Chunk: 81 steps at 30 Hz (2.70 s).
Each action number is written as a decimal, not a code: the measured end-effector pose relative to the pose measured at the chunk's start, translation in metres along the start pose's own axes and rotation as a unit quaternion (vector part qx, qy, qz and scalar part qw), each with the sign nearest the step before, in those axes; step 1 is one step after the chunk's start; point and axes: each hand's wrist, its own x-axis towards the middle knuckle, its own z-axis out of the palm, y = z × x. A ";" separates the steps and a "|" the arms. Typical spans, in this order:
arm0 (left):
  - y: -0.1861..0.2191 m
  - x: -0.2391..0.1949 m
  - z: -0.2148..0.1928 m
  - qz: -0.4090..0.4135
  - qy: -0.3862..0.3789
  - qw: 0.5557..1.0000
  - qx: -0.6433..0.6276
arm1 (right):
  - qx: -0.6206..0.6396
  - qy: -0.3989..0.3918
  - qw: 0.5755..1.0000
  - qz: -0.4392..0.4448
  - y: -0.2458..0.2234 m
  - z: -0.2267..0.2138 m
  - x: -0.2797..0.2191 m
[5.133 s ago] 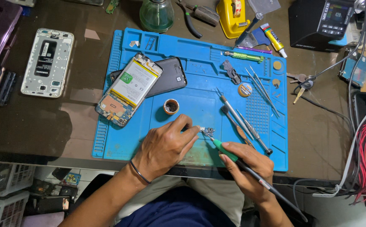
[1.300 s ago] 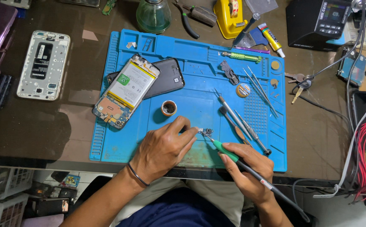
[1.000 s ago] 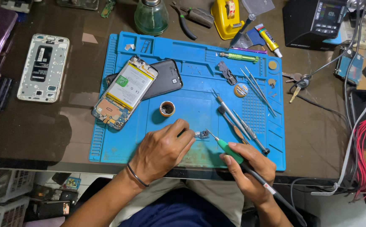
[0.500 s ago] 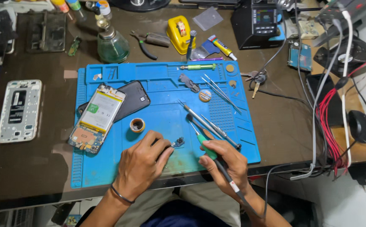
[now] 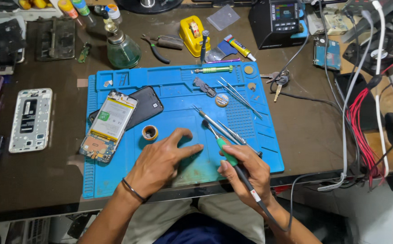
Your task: The person uses a soldering iron to work on a small electronic component on a blue mat. They hold the component with their left hand and apply the soldering iron with their right hand, repeatedly touching the component's surface. The workspace contains disassembled phones and various tools.
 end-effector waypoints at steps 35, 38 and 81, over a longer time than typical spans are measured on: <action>-0.027 -0.009 0.044 -0.010 0.171 0.984 -0.047 | -0.017 0.291 0.933 0.212 0.181 -0.154 0.198; -0.028 -0.006 0.042 -0.011 0.161 0.986 -0.049 | -0.077 0.255 0.937 0.227 0.191 -0.149 0.221; -0.019 -0.006 0.033 -0.050 0.148 0.985 -0.076 | 0.048 0.353 0.905 0.232 0.219 -0.146 0.202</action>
